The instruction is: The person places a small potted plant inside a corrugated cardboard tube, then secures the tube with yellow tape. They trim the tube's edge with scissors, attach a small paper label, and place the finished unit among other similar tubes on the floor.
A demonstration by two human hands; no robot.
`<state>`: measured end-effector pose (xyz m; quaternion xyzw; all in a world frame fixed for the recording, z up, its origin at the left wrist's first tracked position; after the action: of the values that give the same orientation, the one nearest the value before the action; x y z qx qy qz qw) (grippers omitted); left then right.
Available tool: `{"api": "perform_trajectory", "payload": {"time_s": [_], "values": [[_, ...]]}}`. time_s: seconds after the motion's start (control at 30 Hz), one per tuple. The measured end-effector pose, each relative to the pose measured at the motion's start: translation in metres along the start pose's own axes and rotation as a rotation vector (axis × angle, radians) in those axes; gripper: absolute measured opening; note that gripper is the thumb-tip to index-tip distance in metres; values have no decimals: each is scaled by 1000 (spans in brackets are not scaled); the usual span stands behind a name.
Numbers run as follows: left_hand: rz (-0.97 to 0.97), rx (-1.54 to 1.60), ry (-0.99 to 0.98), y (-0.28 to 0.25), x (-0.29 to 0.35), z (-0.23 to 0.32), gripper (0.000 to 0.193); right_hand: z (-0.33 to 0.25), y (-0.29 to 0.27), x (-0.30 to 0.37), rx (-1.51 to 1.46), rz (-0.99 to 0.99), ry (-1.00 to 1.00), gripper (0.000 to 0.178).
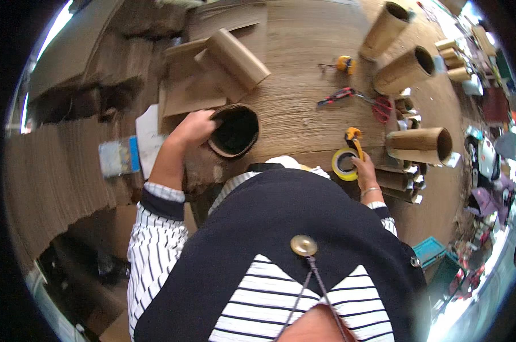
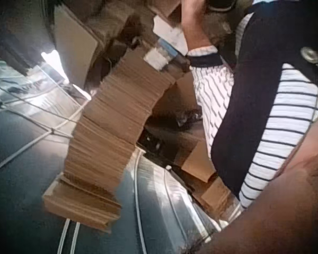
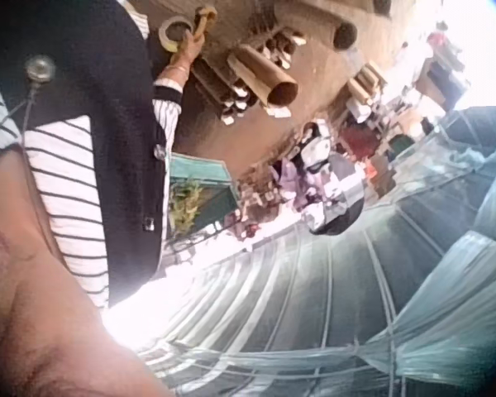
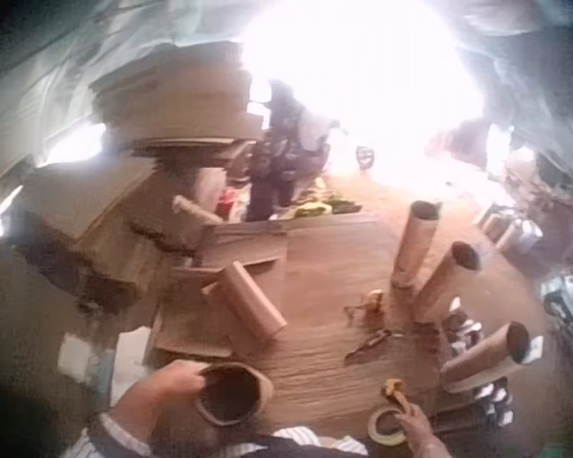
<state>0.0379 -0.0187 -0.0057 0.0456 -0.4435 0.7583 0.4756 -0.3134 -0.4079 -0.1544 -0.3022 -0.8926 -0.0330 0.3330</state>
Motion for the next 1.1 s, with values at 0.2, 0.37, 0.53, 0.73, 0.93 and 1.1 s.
{"api": "perform_trajectory", "payload": {"time_s": [0.2,0.37,0.53,0.73,0.93,1.1], "values": [[-118,325,-177,23,-15,61,26,9,-50,-73,128,2,-25,54],[-77,2,-238,51,-44,107,34,58,-92,-145,505,-132,-144,54],[65,-86,-224,50,-36,131,38,-64,-61,-155,1367,134,-556,39],[202,-40,-286,61,-41,103,74,-63,-109,-270,1487,110,-359,31],[408,90,-311,81,-6,86,78,-13,-141,-330,941,-98,-310,34],[498,17,-230,83,8,92,69,-15,-133,-310,1063,-149,-285,39]]}}
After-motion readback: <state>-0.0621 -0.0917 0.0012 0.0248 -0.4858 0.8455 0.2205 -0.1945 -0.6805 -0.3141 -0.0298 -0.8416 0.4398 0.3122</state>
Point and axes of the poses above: each hand's wrist, its own x-axis away from the middle knuckle, its own y-axis out of the palm, z = x × y, the point moved 6 cm from there along -x, towards the middle knuckle, and after that the axes turned 8 degrees about -z, right-handed, at the moved point
